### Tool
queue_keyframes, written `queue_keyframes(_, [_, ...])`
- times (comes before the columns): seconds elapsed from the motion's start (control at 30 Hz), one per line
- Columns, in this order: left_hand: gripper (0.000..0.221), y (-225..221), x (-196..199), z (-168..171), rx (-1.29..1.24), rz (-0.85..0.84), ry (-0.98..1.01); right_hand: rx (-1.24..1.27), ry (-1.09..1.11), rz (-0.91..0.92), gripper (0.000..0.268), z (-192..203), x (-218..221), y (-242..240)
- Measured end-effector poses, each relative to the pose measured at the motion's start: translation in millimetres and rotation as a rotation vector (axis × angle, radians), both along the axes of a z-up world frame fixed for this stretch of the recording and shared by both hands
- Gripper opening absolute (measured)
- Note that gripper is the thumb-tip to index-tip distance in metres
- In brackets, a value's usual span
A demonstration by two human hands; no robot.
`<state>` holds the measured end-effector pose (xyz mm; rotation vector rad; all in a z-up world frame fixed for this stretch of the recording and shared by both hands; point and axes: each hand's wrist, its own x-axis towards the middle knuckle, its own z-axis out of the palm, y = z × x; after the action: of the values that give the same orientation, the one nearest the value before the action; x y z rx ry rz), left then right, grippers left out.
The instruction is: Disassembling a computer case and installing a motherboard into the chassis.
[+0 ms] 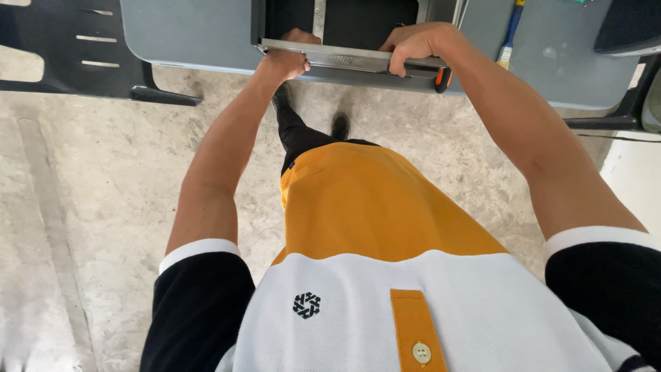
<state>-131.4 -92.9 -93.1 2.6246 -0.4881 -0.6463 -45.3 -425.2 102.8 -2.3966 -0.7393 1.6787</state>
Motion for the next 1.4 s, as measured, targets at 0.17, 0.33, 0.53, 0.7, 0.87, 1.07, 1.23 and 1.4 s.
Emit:
queue_keyframes(0.17, [0.027,-5.4,-1.7,14.3,0.133,-0.079,-0.046,-0.032,-0.009,0.003,0.071,9.7,-2.8,4.4])
queue_keyframes(0.33, [0.045,-9.0,-5.1,43.8,-0.043,0.117,0.081,-0.044,-0.006,0.044,0.079,14.3,-1.3,8.3])
queue_keyframes(0.53, [0.043,-4.4,2.2,22.7,-0.093,0.062,0.001,0.003,0.009,0.043,0.080,2.0,2.0,5.8])
queue_keyframes(0.7, [0.049,-4.1,2.5,16.5,-0.075,0.049,-0.017,-0.017,0.004,0.056,0.074,3.3,4.3,6.7])
queue_keyframes(0.87, [0.043,-6.6,-2.3,38.0,-0.064,0.109,0.074,0.027,-0.026,0.057,0.075,-16.0,5.5,1.3])
queue_keyframes(1.07, [0.047,-11.0,-8.7,56.6,-0.079,0.097,0.177,0.046,-0.024,0.038,0.079,-26.2,4.5,-5.4])
queue_keyframes(1.23, [0.033,-7.3,-4.5,50.2,-0.073,0.132,0.201,0.032,0.031,-0.003,0.085,-14.1,1.4,0.7])
queue_keyframes(1.4, [0.035,-6.3,3.3,1.6,0.047,-0.027,0.039,0.038,0.029,-0.009,0.085,-25.0,2.2,-2.5])
